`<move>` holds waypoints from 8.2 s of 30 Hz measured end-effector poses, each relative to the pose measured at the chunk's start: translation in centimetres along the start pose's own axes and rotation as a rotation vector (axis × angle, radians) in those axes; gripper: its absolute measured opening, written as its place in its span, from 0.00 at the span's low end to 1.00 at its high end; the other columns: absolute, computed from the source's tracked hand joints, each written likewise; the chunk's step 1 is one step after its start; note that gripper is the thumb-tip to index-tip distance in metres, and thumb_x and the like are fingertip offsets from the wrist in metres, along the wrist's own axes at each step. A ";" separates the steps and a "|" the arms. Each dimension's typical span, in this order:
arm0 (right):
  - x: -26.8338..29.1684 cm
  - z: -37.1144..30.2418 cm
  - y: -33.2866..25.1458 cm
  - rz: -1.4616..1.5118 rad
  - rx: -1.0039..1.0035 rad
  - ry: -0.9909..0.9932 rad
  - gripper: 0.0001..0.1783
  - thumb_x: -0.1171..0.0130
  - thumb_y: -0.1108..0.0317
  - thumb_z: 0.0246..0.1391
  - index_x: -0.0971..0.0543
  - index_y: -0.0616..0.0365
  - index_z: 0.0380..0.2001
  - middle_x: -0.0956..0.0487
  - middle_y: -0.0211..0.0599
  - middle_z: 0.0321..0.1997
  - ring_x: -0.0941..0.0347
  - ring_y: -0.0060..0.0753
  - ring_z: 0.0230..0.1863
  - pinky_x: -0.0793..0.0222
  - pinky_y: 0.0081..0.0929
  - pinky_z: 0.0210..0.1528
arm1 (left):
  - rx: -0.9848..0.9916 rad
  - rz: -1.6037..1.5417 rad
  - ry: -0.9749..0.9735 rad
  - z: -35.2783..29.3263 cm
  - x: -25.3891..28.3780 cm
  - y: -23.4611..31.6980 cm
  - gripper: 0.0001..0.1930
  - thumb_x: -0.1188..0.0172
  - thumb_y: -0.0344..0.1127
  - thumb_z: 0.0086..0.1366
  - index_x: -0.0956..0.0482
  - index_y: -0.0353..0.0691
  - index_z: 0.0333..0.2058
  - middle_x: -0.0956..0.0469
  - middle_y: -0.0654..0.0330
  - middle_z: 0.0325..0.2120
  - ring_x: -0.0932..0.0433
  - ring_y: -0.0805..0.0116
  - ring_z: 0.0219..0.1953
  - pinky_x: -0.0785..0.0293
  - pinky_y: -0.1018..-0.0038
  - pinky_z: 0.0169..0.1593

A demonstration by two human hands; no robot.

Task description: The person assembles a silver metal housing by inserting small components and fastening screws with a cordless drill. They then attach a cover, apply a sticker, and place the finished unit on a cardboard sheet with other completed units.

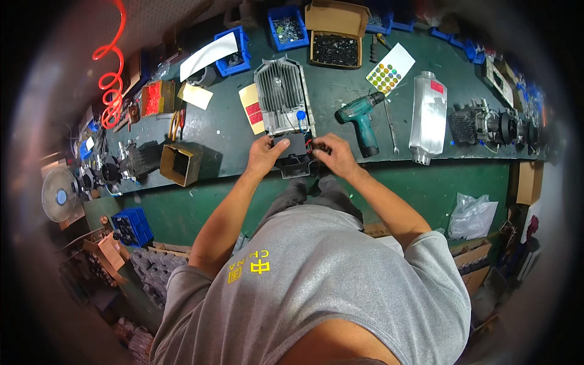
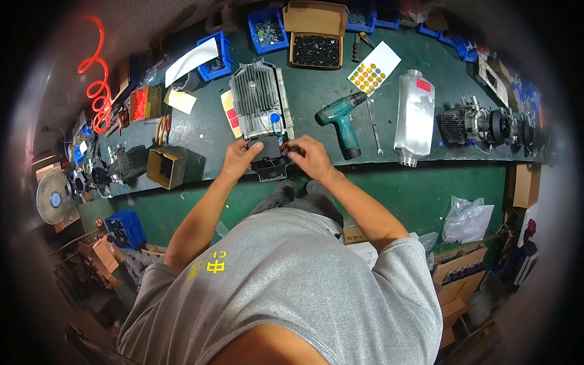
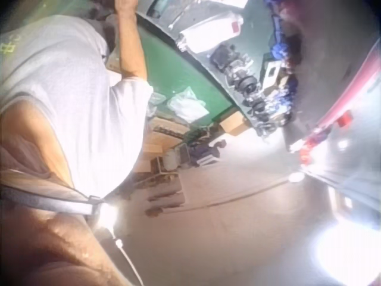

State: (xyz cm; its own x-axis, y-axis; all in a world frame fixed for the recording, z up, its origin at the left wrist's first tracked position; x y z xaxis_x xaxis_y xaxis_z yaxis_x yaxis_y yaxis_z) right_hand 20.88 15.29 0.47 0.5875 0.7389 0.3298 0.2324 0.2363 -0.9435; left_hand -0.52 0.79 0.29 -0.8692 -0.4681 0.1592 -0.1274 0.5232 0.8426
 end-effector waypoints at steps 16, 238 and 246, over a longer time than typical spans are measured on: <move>-0.8 1.3 -1.2 -0.378 0.273 -0.098 0.09 0.34 0.72 0.52 0.25 0.60 0.31 0.24 0.43 0.36 0.24 0.54 0.40 0.25 0.45 0.39 | -0.061 0.034 0.016 -0.8 -0.5 1.8 0.21 0.29 0.47 0.63 0.19 0.32 0.40 0.20 0.64 0.27 0.27 0.79 0.25 0.32 0.79 0.26; -14.8 -3.5 -9.1 0.315 -0.233 0.082 0.09 0.42 0.66 0.64 0.20 0.62 0.36 0.25 0.25 0.23 0.31 0.17 0.22 0.34 0.21 0.25 | -0.333 0.037 0.030 -14.0 17.7 -0.4 0.17 0.29 0.31 0.59 0.21 0.35 0.46 0.19 0.58 0.40 0.22 0.64 0.40 0.25 0.65 0.48; -13.7 -3.7 -7.3 0.344 -0.252 0.116 0.09 0.40 0.67 0.60 0.19 0.63 0.35 0.21 0.30 0.24 0.29 0.20 0.25 0.31 0.25 0.28 | -0.307 0.107 0.004 -13.2 17.1 -1.0 0.18 0.28 0.31 0.59 0.21 0.35 0.47 0.19 0.56 0.43 0.22 0.61 0.44 0.26 0.64 0.51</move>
State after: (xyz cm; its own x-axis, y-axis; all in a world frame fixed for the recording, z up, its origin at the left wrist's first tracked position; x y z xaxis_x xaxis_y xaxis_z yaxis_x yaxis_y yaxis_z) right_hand 13.98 1.12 3.01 0.7436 0.6685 0.0127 0.1810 -0.1829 -0.9663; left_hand -8.97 -17.17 8.97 -0.8680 -0.4253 0.2563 0.1147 0.3306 0.9368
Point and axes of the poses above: each hand's wrist, its own z-axis towards the middle knuckle, its own x-axis out of the back of the hand, y = z × x, the point moved 1 cm from there along z, towards the middle knuckle
